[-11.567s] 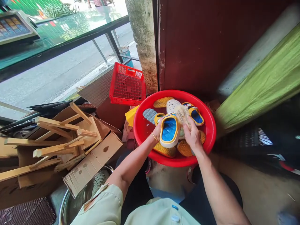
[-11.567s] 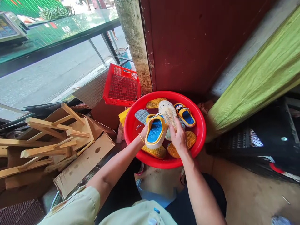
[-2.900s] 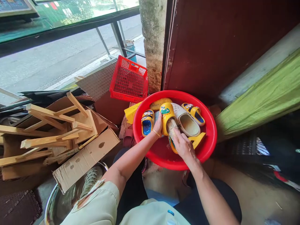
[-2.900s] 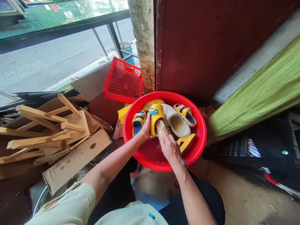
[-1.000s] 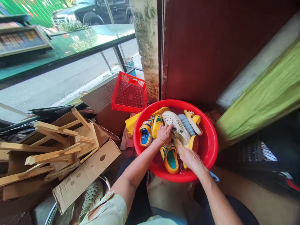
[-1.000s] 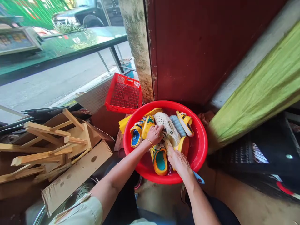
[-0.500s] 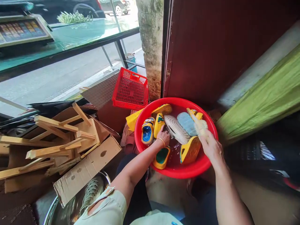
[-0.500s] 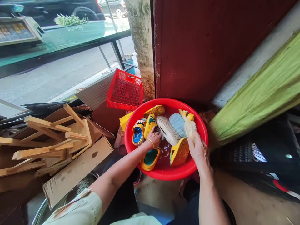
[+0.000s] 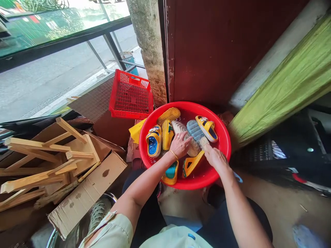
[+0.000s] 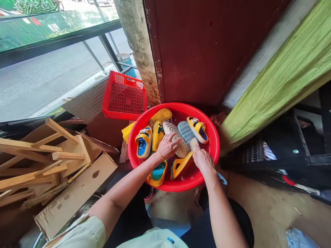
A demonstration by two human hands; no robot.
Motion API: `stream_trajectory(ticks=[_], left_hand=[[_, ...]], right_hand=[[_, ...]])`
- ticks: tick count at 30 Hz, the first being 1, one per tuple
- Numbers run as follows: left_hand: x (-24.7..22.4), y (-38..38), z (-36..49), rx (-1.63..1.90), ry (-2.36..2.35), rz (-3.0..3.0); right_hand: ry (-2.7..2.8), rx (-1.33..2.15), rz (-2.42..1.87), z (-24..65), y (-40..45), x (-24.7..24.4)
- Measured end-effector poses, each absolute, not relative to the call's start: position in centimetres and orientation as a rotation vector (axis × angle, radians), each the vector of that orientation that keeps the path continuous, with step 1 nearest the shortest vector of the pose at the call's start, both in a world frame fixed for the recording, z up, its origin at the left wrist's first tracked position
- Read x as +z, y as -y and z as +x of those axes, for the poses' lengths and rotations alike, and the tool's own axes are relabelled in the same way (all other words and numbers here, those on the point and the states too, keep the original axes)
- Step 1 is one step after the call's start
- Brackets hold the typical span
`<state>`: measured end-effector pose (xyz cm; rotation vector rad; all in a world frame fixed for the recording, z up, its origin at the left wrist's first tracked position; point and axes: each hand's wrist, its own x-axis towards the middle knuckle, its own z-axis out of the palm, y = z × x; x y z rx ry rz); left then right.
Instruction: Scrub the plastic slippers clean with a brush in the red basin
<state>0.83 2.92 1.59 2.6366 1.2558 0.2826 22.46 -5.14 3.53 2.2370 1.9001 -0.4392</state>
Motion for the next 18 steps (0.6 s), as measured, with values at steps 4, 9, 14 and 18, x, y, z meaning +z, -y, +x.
stream_trajectory(ticks=[4,9,14,18], left_hand=[[0.5,-2.5,1.2,0.122,-1.134,2.661],[-0.6,-2.6,1.3,-0.075,-1.164,2.608],[-1.1,-2.3,1.1,-0.213,-1.182,2.592],[-1.4,-2.4,0.8,-0.227,-1.196,2.575]], right_hand=[[-1.841,-0.451,2.214,21.3,5.4,3.5],[-1.797,-0.485,2.197,20.1,5.5,3.5],[-1.805,-0.544,2.205,20.1,5.8,4.5],[-1.860,-0.557,2.249,20.4,6.2,5.2]])
